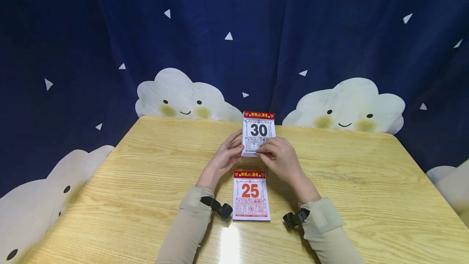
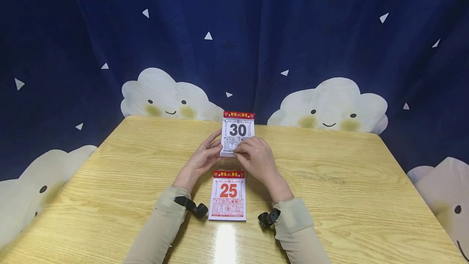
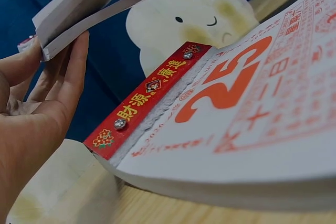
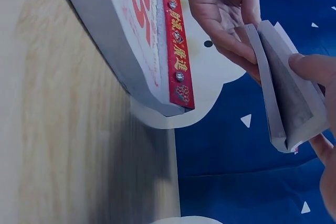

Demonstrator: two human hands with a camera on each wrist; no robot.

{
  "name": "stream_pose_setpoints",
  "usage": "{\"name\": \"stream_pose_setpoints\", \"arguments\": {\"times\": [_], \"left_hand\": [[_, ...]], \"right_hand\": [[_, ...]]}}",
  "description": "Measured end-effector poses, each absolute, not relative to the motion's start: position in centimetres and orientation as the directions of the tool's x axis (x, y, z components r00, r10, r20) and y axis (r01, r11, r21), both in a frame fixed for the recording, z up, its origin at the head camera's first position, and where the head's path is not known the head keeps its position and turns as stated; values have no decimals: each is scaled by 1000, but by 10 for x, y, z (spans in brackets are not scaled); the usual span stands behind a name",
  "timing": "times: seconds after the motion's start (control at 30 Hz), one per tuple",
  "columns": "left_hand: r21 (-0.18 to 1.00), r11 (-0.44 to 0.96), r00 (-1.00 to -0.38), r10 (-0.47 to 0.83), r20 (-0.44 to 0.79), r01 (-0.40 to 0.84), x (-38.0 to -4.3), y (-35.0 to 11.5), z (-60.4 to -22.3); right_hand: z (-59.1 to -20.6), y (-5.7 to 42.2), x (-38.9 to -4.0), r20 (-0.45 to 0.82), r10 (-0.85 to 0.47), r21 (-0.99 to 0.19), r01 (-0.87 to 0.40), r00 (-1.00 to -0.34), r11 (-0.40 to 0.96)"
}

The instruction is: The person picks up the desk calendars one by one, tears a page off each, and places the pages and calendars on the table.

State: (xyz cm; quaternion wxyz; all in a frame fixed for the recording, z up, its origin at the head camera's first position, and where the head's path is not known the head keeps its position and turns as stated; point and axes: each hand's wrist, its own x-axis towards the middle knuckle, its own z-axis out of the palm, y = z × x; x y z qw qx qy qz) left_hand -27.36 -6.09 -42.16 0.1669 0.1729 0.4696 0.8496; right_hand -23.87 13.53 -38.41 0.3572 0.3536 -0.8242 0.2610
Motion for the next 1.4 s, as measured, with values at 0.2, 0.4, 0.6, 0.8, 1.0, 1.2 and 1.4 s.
{"name": "stream_pose_setpoints", "arguments": {"times": [0.2, 0.4, 0.6, 0.8, 1.0, 1.2, 1.4], "left_hand": [[862, -493, -898, 423, 116, -121, -274, -61, -422], [873, -474, -909, 404, 102, -112, -273, -61, -422], [887, -453, -919, 381, 99, -92, -274, -60, -422], [909, -408, -932, 354, 75, -82, -273, -58, -421], [915, -395, -947, 317, 46, -88, -273, -56, -420], [928, -364, -962, 273, 22, -81, -272, -54, -419], [925, -375, -971, 237, 25, -67, -273, -52, -418]], "right_hand": [[-377, 137, -238, 783, -360, -230, -774, -507, 590], [-368, 138, -237, 802, -300, -261, -756, -516, 601], [-358, 140, -239, 825, -205, -305, -720, -527, 623], [-351, 144, -244, 824, -92, -383, -668, -559, 638], [-345, 147, -251, 755, 8, -511, -580, -656, 634], [-342, 150, -260, 620, 111, -673, -454, -777, 584], [-342, 156, -270, 469, 183, -789, -316, -864, 527]]}}
